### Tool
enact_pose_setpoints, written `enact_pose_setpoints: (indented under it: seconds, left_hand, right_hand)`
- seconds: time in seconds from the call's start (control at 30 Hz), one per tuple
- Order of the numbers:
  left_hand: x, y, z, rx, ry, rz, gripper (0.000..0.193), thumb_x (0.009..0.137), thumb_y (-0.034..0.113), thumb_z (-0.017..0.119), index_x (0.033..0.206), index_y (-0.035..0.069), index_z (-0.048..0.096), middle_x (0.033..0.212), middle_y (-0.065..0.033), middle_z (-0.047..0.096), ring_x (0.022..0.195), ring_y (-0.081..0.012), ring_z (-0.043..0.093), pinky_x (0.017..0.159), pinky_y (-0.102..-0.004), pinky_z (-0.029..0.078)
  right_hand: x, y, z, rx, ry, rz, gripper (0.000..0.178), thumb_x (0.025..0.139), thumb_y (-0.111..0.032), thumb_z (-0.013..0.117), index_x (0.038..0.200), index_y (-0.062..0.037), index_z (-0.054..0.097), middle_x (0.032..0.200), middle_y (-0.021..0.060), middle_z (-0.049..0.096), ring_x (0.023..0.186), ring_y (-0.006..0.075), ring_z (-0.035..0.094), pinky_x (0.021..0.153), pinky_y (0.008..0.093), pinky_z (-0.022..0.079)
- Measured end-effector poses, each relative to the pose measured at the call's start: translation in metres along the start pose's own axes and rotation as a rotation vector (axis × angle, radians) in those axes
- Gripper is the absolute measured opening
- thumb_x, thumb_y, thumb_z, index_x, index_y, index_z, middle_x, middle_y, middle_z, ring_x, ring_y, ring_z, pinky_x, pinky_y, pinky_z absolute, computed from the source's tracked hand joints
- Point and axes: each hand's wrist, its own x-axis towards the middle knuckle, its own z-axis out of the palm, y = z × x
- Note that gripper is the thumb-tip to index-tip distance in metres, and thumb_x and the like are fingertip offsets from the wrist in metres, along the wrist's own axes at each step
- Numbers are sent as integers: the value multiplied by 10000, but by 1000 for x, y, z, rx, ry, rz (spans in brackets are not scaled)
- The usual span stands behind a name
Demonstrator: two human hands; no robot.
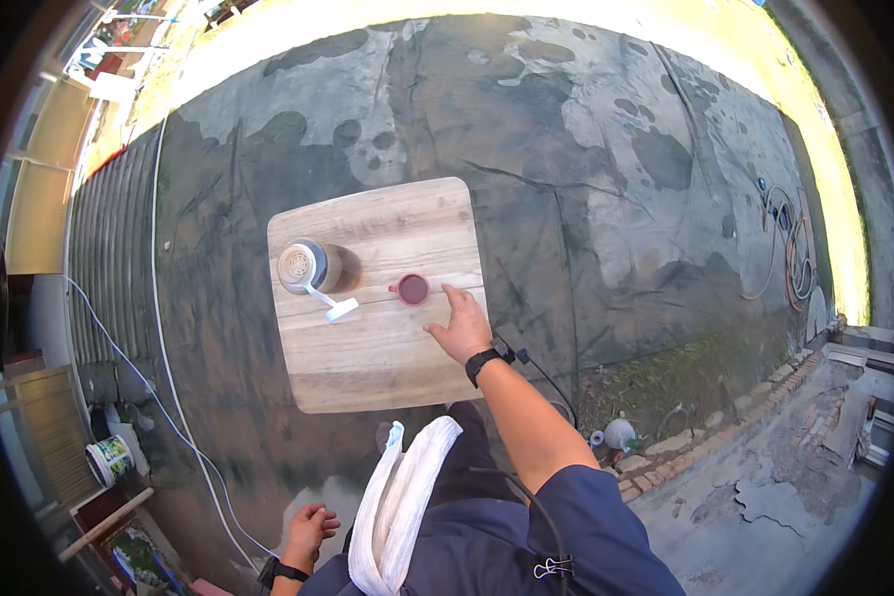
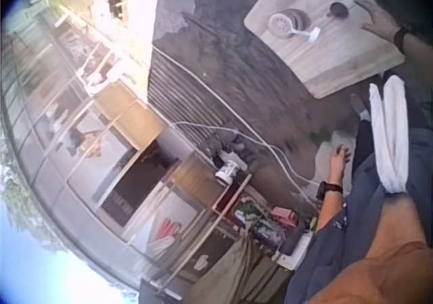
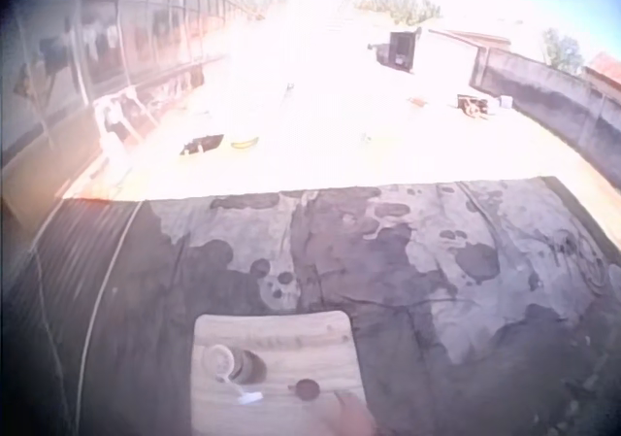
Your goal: The recorder uses tools to inspect and repair an electrical fuse or switch on a utility room wall.
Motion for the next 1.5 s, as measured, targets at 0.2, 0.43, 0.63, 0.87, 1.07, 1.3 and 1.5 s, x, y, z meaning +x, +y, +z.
enact_pose_setpoints:
  seconds: [0.2, 0.43, 0.63, 0.87, 1.07, 1.3, 1.5]
  left_hand:
    - [-3, 2, 22, -18, 40, -101, 352, 959, 169, 549, 1248, -31, 521, 1049, -162, 677, 825, -225, 697, 659, -307, 543]
    - [-10, 15, 37, -38, 46, -130, 351, 960, 168, 551, 1251, -27, 521, 1056, -164, 679, 833, -227, 697, 675, -305, 544]
    - [-10, 60, 60, -132, -101, -73, 443, 958, 178, 596, 1347, 8, 471, 1149, -170, 647, 927, -238, 682, 725, -308, 549]
    - [-54, 174, 121, -145, -699, 331, 649, 941, 89, 631, 1510, 58, 319, 1379, -124, 520, 1232, -206, 546, 1017, -324, 458]
    - [-107, 232, 139, -136, -989, 234, 514, 962, 62, 590, 1451, 48, 433, 1385, -88, 518, 1231, -164, 531, 1062, -309, 408]
    - [-197, 274, 68, -132, -1288, 600, 433, 908, 105, 682, 1307, -25, 577, 1281, -117, 614, 1152, -189, 600, 1003, -342, 457]
    - [-319, 274, 10, -381, -1710, 1158, 484, 799, 186, 803, 1173, -82, 654, 1144, -262, 629, 1043, -322, 638, 918, -386, 486]
  right_hand:
    - [46, 1, 17, -99, -107, -75, 854, 690, -246, 852, 1417, -87, 432, 1379, 147, 486, 1276, 344, 464, 1065, 408, 413]
    - [63, -6, 35, -178, -180, -82, 845, 664, -215, 862, 1401, -116, 461, 1379, 118, 494, 1271, 326, 468, 1033, 424, 415]
    - [70, -2, 40, -184, -117, -123, 737, 662, -189, 844, 1317, -120, 515, 1326, 112, 528, 1236, 330, 491, 1006, 438, 427]
    - [41, -14, -6, -58, -101, -229, 642, 665, -155, 826, 1236, -75, 544, 1243, 127, 563, 1129, 331, 567, 946, 398, 484]
    - [-30, -22, -76, -113, -57, -200, 643, 664, -183, 836, 1231, -86, 548, 1239, 114, 566, 1142, 307, 570, 941, 384, 489]
    - [-132, -48, -137, -184, 119, -164, 558, 714, -294, 808, 1188, -104, 582, 1189, 106, 587, 1089, 303, 606, 891, 403, 518]
    - [-190, 16, -116, 202, 265, -69, 617, 680, -298, 806, 1211, -112, 552, 1218, 127, 560, 1080, 313, 611, 883, 406, 524]
